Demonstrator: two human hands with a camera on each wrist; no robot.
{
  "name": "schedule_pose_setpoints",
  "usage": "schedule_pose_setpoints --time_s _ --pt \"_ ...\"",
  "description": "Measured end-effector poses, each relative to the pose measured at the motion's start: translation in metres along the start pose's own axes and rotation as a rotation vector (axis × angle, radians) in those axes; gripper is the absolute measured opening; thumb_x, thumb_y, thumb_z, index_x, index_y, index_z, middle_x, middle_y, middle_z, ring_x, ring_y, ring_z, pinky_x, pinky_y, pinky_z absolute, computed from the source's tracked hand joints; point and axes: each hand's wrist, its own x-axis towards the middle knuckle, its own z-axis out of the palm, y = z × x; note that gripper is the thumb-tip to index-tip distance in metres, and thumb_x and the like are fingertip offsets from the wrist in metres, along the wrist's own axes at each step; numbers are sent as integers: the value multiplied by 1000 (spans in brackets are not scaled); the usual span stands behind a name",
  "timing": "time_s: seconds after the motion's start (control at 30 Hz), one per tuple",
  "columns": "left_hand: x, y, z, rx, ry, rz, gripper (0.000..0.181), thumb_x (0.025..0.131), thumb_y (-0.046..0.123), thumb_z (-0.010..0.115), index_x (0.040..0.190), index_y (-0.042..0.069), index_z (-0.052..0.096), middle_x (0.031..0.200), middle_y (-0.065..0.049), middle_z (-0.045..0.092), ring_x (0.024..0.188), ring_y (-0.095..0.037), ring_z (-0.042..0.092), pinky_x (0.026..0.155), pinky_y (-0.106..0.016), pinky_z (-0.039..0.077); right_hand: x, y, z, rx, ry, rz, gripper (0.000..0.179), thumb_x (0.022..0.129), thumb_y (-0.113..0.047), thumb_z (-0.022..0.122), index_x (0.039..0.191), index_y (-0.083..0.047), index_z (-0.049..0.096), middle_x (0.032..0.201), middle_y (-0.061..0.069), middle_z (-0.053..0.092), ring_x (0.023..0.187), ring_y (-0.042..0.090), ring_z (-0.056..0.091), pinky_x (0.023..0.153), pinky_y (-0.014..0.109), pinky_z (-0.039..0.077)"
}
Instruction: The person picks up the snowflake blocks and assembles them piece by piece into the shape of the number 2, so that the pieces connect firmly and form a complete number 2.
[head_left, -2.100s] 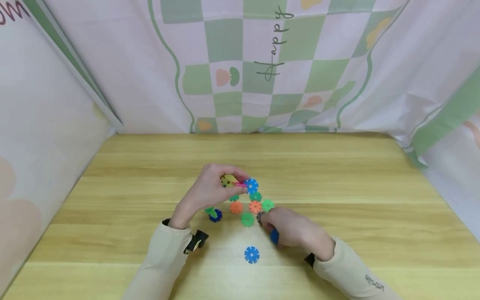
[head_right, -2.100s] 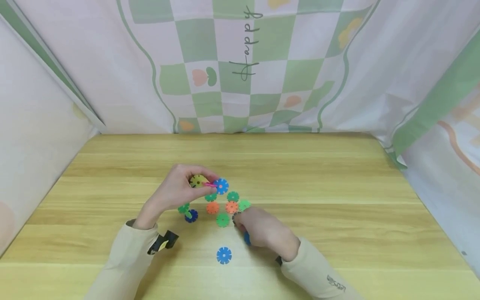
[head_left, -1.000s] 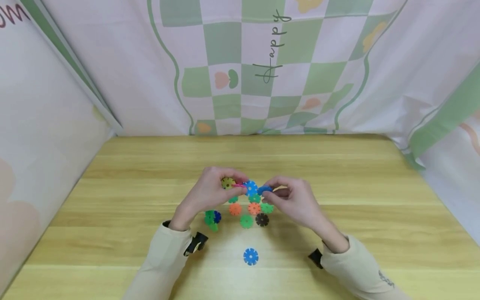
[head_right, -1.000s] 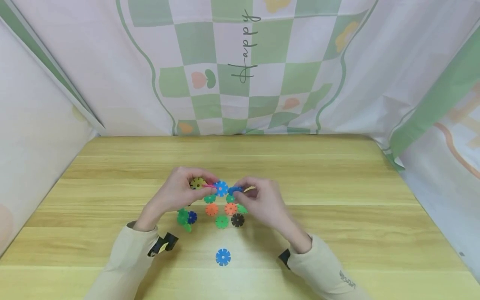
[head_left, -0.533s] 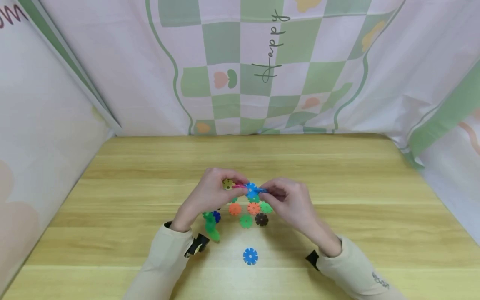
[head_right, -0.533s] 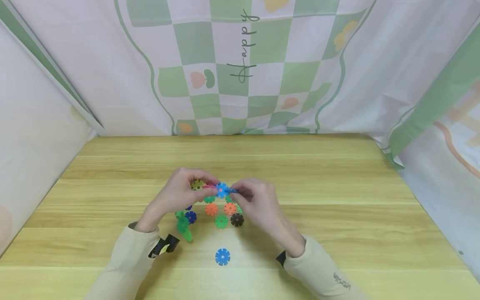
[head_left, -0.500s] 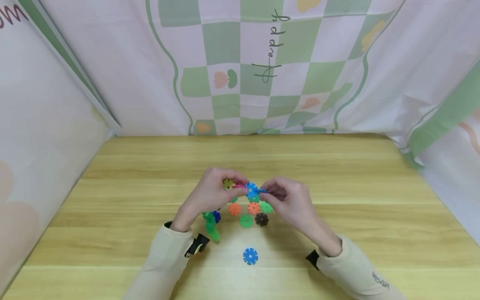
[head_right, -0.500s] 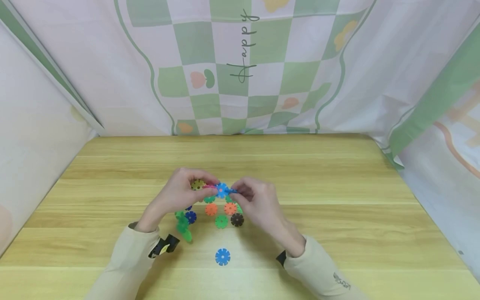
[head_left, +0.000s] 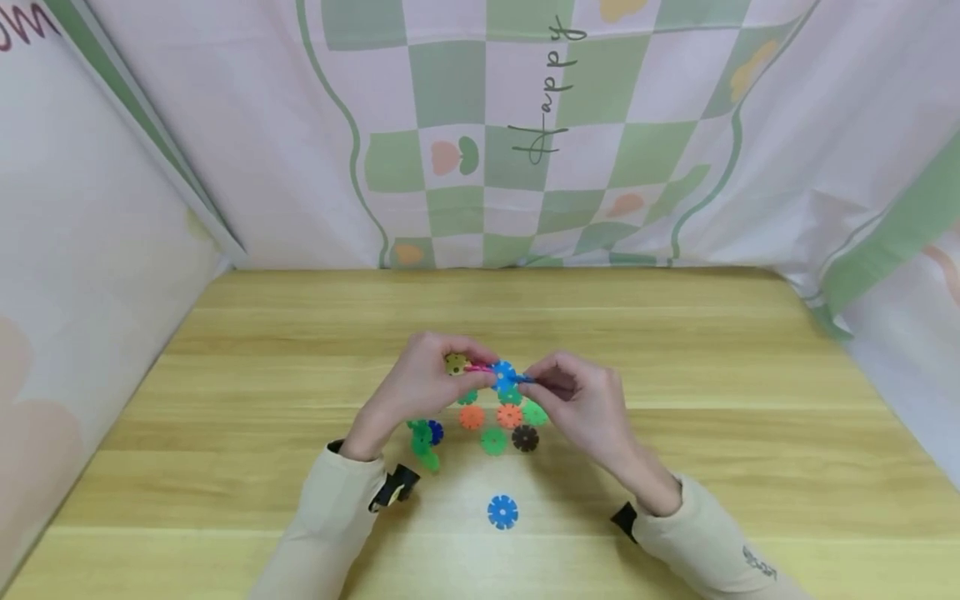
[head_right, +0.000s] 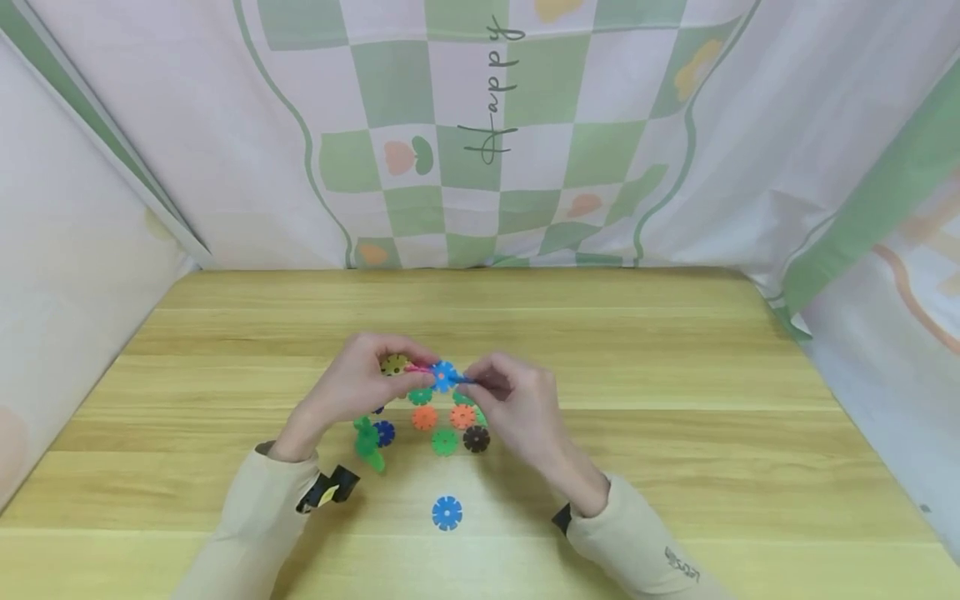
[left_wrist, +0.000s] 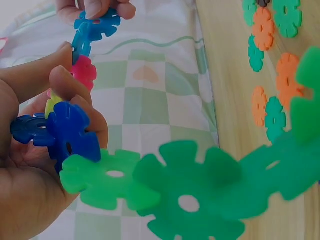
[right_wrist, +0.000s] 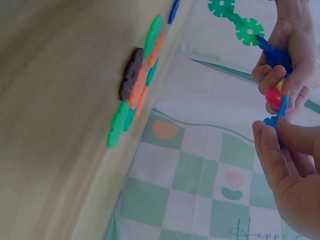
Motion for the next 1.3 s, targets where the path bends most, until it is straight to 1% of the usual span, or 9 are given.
schedule_pose_setpoints --time_s 0.23,0.33,0.47,0.57,0.73,0.93,1.13,1.23,1.3 --pt "0 0 -2 25 1 -9 16 87 14 73 101 7 74 93 0 72 83 -11 62 69 -27 50 2 -3 -7 -37 -70 98 31 72 10 78 100 3 67 94 16 69 70 21 71 61 21 56" --pt "-1 0 -5 37 14 -36 15 87 14 73 101 9 74 95 2 71 86 -11 62 72 -29 50 3 -4 -13 -116 -151 162 40 71 6 81 107 3 63 97 15 66 66 17 68 60 22 56" --pt "-3 1 -12 35 61 -83 15 86 14 73 101 12 74 95 4 70 88 -12 62 73 -32 51 3 -5 -20 -228 -455 264 29 75 -7 81 100 -4 65 84 3 63 59 8 58 54 21 50" --pt "-4 1 -14 37 73 -93 15 85 14 74 101 12 74 95 4 70 88 -12 62 74 -32 51 -1 -7 -18 -230 -719 290 19 79 -16 79 93 -10 68 78 -5 62 62 7 55 56 22 48" --pt "-3 2 -16 54 62 -76 15 86 14 74 100 11 74 95 3 70 90 -13 62 75 -32 50 -13 -11 -3 -282 -951 247 35 74 -22 83 104 -16 67 85 -8 59 75 9 53 67 25 47" --pt "-4 2 -15 46 56 -72 15 86 14 73 100 10 73 94 3 70 89 -13 61 73 -33 50 -25 -18 9 -360 -1007 218 47 70 -10 84 111 -22 64 92 -6 50 74 10 45 65 23 45" --pt "-3 1 -14 47 48 -65 15 85 14 74 100 10 74 93 3 70 87 -12 60 72 -32 49 -33 -18 17 -365 -961 145 35 74 2 75 95 -22 62 85 -6 43 61 8 41 54 18 40" --pt "-3 1 -14 43 48 -64 15 85 14 74 100 10 74 92 3 70 86 -13 60 71 -32 48 -34 -17 18 -373 -946 99 28 76 3 73 86 -20 61 80 -7 42 62 6 39 53 17 38" --pt "-3 0 -14 46 47 -66 15 85 14 74 100 10 74 92 3 70 87 -13 60 72 -32 48 -35 -18 18 -376 -950 93 28 76 3 73 88 -21 61 80 -7 42 62 6 39 54 17 38"
